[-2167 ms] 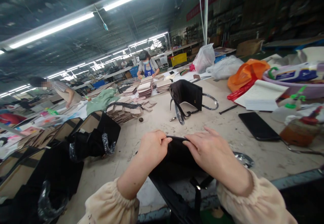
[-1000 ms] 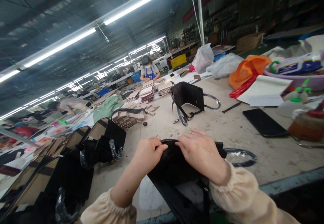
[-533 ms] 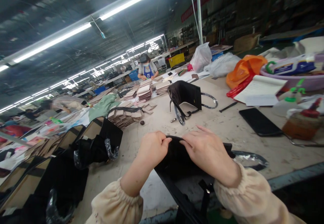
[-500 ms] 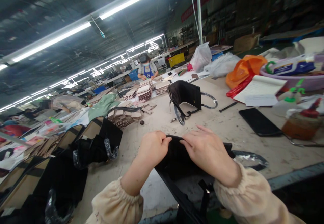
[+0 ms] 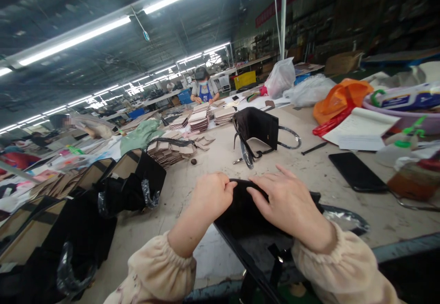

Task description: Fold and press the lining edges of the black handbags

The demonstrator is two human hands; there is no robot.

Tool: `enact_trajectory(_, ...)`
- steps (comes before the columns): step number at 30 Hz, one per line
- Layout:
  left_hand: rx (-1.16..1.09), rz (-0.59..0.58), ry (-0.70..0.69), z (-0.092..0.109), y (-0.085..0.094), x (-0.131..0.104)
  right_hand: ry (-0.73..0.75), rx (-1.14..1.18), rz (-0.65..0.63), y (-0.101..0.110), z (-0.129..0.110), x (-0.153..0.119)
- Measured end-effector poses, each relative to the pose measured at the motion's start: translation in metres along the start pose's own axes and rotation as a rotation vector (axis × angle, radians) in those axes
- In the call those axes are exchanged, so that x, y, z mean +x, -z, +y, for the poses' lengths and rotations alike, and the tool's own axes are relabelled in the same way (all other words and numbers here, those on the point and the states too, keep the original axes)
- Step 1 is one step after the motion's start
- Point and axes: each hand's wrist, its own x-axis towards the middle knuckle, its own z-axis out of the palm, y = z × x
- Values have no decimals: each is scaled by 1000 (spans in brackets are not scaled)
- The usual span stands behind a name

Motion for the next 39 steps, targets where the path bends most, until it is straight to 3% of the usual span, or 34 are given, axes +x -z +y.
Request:
enact_trajectory(12,-55,7,-47,-3,0,-4,-18,-38,11,-18,-18,12)
enact_trajectory(21,-313,11,-218,-20,5,-30,-6,28,26,-14,-22,6)
enact_trajectory(25,-384,48,-243,-22,8,-31,-47,-15,31,-5,-11,2)
enact_trajectory(28,-384,42,-196,-18,8,-26,-88,-72,40,3,1,-4)
enact_trajectory(33,-365,-69,-133,-2,6,-17,-110,-94,28,9,7,-9)
enact_trajectory(39,-392,-31,-97,9,4,-6,-136,-77,26,8,13,-6)
